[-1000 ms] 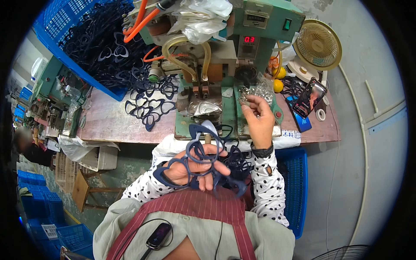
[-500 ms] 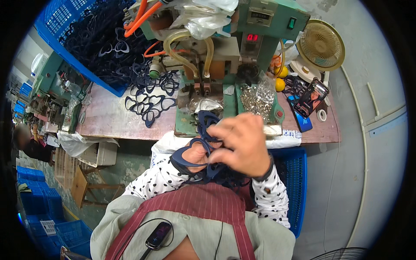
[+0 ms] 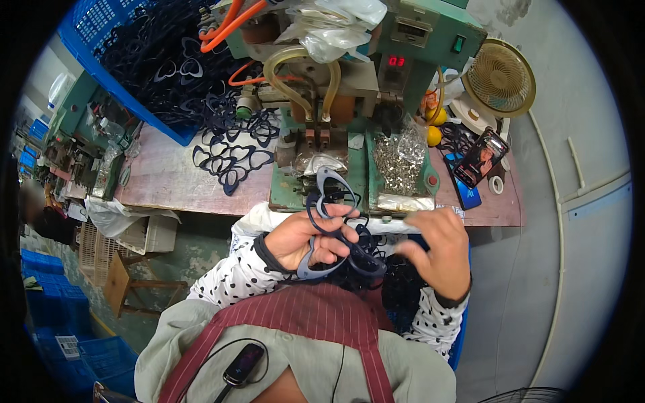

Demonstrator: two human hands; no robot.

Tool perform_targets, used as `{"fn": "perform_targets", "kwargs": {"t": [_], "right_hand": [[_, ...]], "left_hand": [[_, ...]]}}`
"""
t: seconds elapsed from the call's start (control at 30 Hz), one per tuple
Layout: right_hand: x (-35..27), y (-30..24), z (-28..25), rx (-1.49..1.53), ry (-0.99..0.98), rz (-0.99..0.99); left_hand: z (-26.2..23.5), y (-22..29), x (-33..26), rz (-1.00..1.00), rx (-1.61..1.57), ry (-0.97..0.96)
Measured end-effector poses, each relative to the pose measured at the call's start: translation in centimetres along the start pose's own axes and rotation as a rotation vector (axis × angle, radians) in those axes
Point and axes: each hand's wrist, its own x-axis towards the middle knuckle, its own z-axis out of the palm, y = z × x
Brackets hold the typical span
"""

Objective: The person repeatedly picks dark blue shoe parts from a blue crate and places them into a press machine, then removes the processed parts and sets them aside. The cycle continues throughout the clip.

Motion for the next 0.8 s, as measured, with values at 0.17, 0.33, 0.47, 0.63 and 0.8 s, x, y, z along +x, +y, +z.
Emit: {"fn": "perform_targets", "kwargs": {"t": [0.17,0.33,0.47,0.63,0.8], "right_hand": [[0.7,1.7,2.5,-0.01,0.117,0.096],[2.9,2.3,3.7,0.033,0.181,0.068],[3.6,2.8,4.2,0.059,0.246,0.112],[4.1,4.0,4.9,0.05,0.285,0.172],[4.6,7.0,6.4,-0.083,0.374,0.27]], "left_hand": [[-0.4,0.7,1.2,-0.059,-0.27,-0.096],[-0.9,1.1,2.1,-0.184,-0.466,-0.261],[-1.2,0.1,2.4,-0.148,-0.532,-0.301],[-1.7,0.5,2.7,-0.17,-0.467,-0.345],[-1.9,0.7,2.6,-0.204,-0.514,-0.397]]}}
